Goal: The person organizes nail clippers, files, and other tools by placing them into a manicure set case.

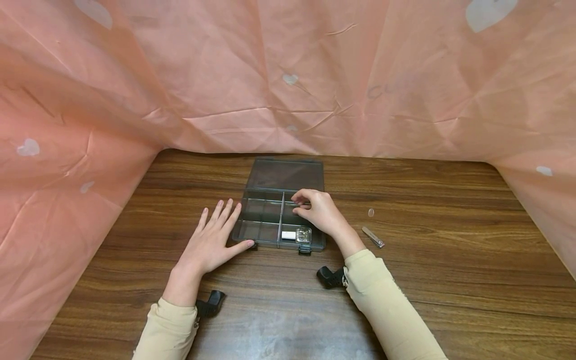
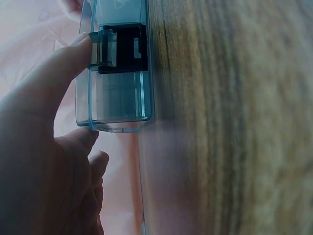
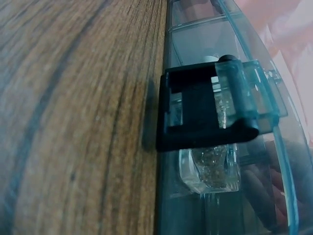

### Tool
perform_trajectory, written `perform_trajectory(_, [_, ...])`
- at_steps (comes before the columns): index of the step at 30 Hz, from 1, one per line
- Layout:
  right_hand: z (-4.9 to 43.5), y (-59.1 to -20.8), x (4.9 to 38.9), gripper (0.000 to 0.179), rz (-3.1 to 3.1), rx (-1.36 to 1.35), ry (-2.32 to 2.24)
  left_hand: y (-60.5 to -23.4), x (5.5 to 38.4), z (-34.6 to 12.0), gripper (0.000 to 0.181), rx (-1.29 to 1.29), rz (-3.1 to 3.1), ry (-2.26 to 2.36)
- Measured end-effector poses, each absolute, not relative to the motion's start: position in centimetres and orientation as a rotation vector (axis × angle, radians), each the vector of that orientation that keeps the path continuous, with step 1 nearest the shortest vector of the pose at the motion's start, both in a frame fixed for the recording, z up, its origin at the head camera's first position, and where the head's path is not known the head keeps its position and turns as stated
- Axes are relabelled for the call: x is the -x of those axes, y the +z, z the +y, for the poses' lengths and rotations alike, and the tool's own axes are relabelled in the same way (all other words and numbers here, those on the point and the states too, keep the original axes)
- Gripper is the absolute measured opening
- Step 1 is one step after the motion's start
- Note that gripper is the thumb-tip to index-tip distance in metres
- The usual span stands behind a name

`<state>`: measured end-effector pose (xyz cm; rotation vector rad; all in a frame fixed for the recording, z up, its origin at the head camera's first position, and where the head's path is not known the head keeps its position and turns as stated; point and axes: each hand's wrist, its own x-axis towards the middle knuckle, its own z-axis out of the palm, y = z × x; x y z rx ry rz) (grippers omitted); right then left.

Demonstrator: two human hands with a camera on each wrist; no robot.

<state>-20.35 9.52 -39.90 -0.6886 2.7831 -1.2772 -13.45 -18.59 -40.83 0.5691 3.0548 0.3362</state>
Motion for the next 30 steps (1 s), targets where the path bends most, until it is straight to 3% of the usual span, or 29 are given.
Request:
perform_trajectory(16, [11.3, -38.3, 19.6, 0.022, 2.828, 0.773, -1.425, -40.9, 13.5, -18.6, 0.097, -0.572, 3.04, 0.343])
perform_trajectory(22, [14.9, -37.2, 19.2, 0.024, 2.937, 0.772, -1.439, -40.8, 13.5, -18.5, 0.097, -0.571, 3.038, 0.345])
perform_trajectory(30, [21.5, -38.0, 18.8, 0.028, 3.021, 0.508, -1.37, -40.8, 13.5, -18.6, 0.097, -0.57, 3.033, 0.35])
